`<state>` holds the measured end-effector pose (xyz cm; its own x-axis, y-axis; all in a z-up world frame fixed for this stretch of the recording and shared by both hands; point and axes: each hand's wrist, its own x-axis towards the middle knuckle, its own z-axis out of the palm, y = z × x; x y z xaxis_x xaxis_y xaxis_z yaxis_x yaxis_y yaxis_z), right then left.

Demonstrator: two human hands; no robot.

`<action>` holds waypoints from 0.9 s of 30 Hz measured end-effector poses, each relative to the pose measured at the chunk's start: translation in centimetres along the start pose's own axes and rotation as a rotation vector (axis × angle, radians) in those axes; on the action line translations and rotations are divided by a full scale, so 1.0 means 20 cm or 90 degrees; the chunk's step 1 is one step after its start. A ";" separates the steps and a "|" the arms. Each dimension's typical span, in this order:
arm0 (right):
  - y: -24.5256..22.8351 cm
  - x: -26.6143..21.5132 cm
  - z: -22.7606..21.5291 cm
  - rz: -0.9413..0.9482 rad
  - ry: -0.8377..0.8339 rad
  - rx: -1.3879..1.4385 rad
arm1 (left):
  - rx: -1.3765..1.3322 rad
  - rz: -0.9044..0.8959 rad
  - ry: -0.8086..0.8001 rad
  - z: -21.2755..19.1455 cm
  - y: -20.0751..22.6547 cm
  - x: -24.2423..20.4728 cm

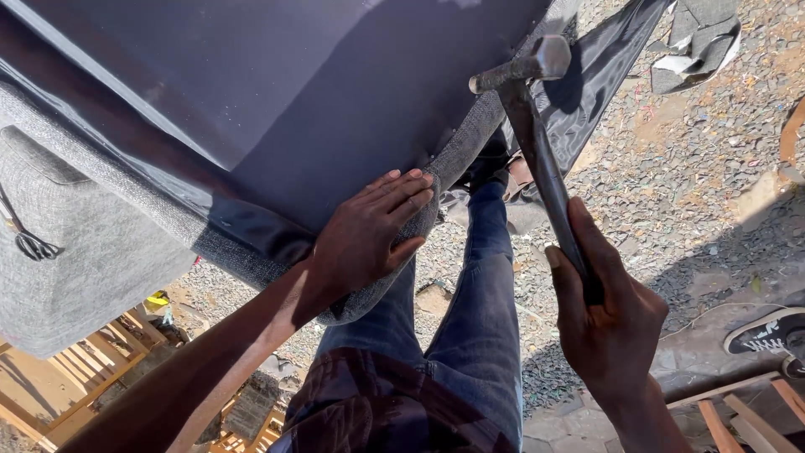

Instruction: Securing fabric to a sofa frame using a hammer and tacks

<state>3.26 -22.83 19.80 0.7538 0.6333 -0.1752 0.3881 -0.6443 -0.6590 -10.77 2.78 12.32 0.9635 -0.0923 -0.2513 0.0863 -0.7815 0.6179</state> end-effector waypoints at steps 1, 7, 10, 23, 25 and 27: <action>-0.01 -0.02 0.00 -0.018 0.044 0.063 | -0.009 0.011 0.007 0.00 0.00 0.01; 0.13 -0.08 0.13 0.130 -0.164 -0.014 | -0.092 0.023 0.027 -0.10 0.07 -0.12; 0.05 -0.01 0.01 0.416 -0.216 0.247 | -0.051 -0.020 0.047 -0.16 0.10 -0.13; 0.41 -0.32 -0.20 0.240 -0.637 1.188 | 0.115 -0.087 -0.034 -0.09 0.13 -0.15; 0.09 -0.19 -0.18 0.407 -0.389 0.890 | 0.101 -0.078 -0.032 -0.07 0.14 -0.16; -0.12 -0.08 -0.13 0.546 -0.154 0.571 | 0.077 -0.075 -0.043 -0.07 0.15 -0.19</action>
<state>2.60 -23.45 23.55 0.4312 0.2799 -0.8578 -0.7430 -0.4293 -0.5136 -13.75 1.63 16.20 0.9289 -0.0335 -0.3687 0.1626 -0.8579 0.4875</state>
